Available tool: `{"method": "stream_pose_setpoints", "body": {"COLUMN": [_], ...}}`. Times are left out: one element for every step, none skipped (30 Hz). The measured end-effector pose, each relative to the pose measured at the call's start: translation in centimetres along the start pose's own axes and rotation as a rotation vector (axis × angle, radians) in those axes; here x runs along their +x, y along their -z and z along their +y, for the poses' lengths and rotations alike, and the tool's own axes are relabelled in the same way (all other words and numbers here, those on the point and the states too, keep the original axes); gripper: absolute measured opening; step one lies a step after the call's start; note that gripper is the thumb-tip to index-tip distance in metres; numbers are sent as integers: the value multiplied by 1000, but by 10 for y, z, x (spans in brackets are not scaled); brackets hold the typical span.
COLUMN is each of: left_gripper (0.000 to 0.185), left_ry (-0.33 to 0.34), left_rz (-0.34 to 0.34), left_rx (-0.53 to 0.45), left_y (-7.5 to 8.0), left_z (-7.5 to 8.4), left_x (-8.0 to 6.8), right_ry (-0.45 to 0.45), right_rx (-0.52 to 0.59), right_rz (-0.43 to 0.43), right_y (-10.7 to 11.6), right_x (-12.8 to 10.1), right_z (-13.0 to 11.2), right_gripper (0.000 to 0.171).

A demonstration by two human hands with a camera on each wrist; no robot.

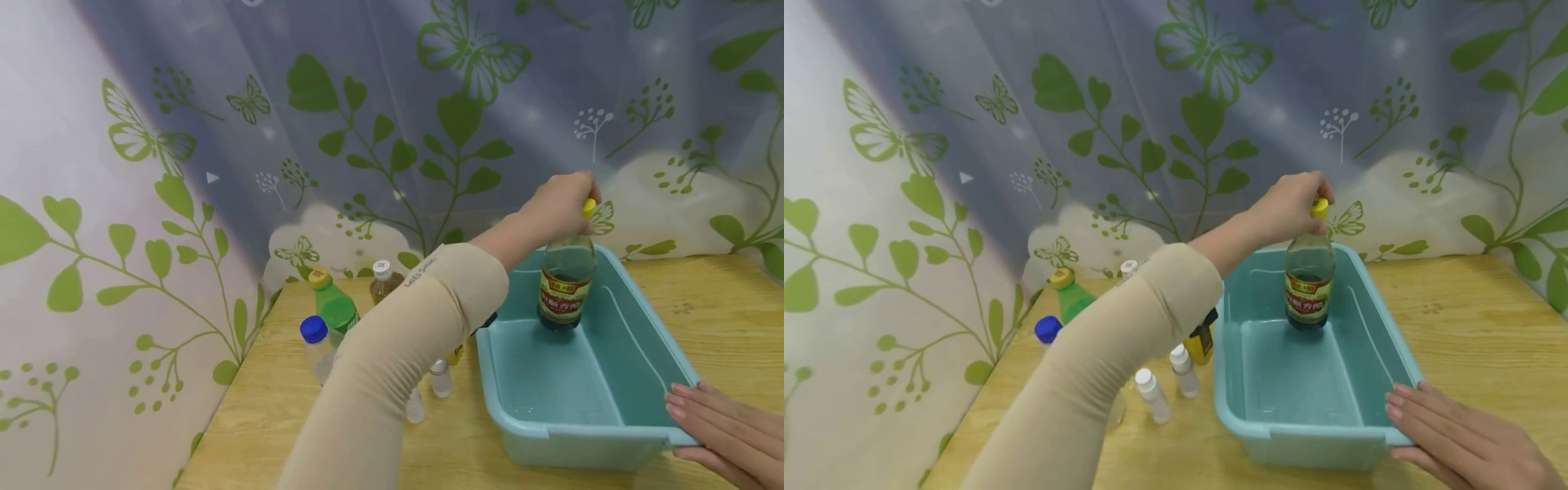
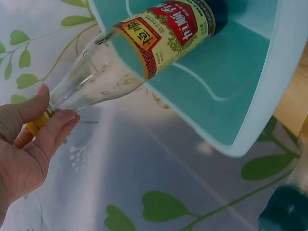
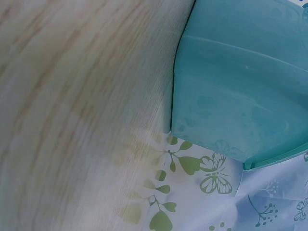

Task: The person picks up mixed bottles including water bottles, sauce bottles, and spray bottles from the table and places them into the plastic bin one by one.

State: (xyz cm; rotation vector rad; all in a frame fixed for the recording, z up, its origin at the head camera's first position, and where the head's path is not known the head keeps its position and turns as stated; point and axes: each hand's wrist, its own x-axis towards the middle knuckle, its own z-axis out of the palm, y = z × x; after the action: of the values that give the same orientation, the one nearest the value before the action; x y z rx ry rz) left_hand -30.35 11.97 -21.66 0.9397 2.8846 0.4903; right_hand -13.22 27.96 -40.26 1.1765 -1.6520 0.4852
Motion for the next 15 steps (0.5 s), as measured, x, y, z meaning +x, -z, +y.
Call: {"method": "stream_pose_setpoints", "body": {"left_gripper": [38,38,39,39,40,40,41,42,42,43,43,42,42,42,41], "left_ry": [-4,-8,-13,-18,-23,-22,-20,-17,-16,-14,-10,-6,-1,2,6], "left_rz": [-5,-8,-8,-8,-7,-7,-8,-7,-7,-8,-8,-9,-11,-11,-11], "left_rx": [0,0,1,1,6,8,2,1,1,2,3,2,-2,1,1], "left_y": [-2,-5,-7,-9,-12,-14,-17,-19,-22,-24,-26,-29,-31,-33,-34], "left_z": [-1,-3,-4,-6,-7,-8,-9,-9,-9,-8,-7,-7,-6,-5,-5], "left_x": [0,1,1,2,2,3,4,5,7,8,9,11,12,13,14], "right_ry": [-3,-7,-11,-13,-12,-14,-17,-19,-20,-25,-30,-36,-43,-52,-54], "right_rx": [1,5,8,12,16,20,18,18,17,14,14,13,12,16,18], "right_rz": [-4,-8,-13,-16,-16,-19,-31,-33,-33,-35,-35,-36,-36,-30,-29], "right_y": [0,0,0,0,0,0,1,1,1,1,1,1,2,1,2], "right_x": [0,-1,-2,-4,-5,-5,-5,-5,-5,-4,-3,-2,-1,-1,-1], "right_z": [0,0,1,1,2,2,2,2,2,2,1,0,-1,-2,-2], "right_gripper": [43,43,44,44,44,44,45,45,46,46,47,47,48,48,47]}}
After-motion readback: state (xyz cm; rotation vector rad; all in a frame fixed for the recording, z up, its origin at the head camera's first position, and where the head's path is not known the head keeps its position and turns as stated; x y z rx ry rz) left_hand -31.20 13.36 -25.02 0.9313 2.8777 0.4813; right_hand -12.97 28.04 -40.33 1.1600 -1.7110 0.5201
